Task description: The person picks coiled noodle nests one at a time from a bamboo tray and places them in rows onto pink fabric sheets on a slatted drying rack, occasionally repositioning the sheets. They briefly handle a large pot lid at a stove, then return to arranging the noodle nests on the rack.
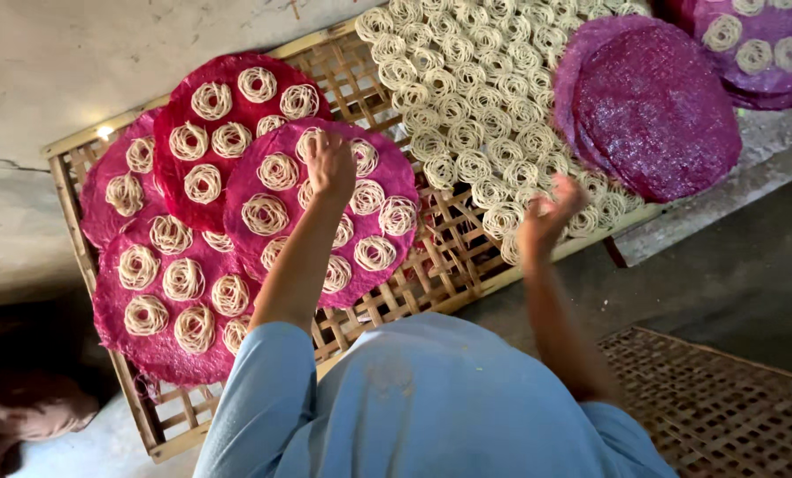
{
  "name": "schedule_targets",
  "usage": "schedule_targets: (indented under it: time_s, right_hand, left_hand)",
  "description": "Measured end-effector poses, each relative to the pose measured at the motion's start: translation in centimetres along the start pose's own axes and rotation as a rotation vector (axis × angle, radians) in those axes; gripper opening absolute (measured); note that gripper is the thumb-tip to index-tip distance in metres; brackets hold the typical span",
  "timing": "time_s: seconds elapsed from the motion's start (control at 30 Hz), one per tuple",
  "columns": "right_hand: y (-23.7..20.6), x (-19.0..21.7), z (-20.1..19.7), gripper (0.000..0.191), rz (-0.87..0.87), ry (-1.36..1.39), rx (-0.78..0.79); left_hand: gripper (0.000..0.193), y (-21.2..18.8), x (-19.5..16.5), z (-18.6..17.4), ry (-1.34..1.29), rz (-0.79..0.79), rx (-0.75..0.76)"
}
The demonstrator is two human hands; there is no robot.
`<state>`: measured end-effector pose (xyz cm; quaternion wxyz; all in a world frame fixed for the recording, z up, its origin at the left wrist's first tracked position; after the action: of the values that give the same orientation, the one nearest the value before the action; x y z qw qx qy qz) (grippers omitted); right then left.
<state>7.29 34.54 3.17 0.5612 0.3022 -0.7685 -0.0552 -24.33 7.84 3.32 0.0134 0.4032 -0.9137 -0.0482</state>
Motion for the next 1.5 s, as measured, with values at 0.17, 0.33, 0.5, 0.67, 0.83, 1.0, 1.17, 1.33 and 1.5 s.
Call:
schedule_targets:
  time_s: [0.17, 0.33, 0.5, 0.67, 0.83, 1.0, 1.17, 1.33, 1.5]
  right_hand:
    - [-6.3, 7.6, 4.6, 0.029, -0.039, 0.159, 0.288]
    - [-8.7, 9.1, 8.2, 0.017, 0.017, 0.208, 0.472]
    - [-9.7, 6.0, 13.1, 0.024, 0.434, 0.425, 0.765]
    - [-9.5, 5.5, 16.4, 0.029, 0.673, 0.780, 0.851]
    - [-7.9, 2.3, 15.2, 0.026, 1.041, 0.553, 0.606]
    - [-4.2, 0.7, 12.5, 0.023, 0.761, 0.554, 0.725]
    - [-2.8, -0.4, 10.7, 0.024, 0.458, 0.074, 0.719]
    - [-2.4, 1.0, 9.7, 0.022, 0.024, -0.206, 0.544]
    - [-2.5, 2.4, 9.6, 0.024, -0.249, -0.348, 0.447]
  left_hand:
    - [0.025, 1.4, 0.8, 0.2, -0.208, -0.113, 0.019]
    - [0.036, 1.6, 1.9, 0.9, -0.350, -0.225, 0.184]
    - [0.020, 0.6, 1.5, -1.0, -0.467, -0.196, 0.122]
    - [0.022, -4.4, -4.3, -2.9, -0.542, -0.048, 0.162]
    - [0.034, -9.7, -10.3, -6.4, -0.875, 0.319, -0.176]
    - [0.041, -11.4, -9.5, -3.8, -0.777, 0.241, -0.098]
    - [0.049, -11.3, -8.7, 0.7, -0.582, 0.244, 0.026]
    - [0.040, -10.1, -8.1, 3.0, -0.530, 0.126, 0.129]
    - [0.047, -8.2, -9.1, 3.4, -0.258, 0.234, 0.305]
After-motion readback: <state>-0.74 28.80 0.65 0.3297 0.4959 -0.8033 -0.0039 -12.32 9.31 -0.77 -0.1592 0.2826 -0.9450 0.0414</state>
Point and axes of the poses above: each hand's wrist, its own y-axis towards the middle knuckle, its own z-axis out of the palm, x = y × z, the point moved 6 cm from there along y, towards the middle knuckle, and after that the axes turned 5 degrees about z, right-handed, at the moved point
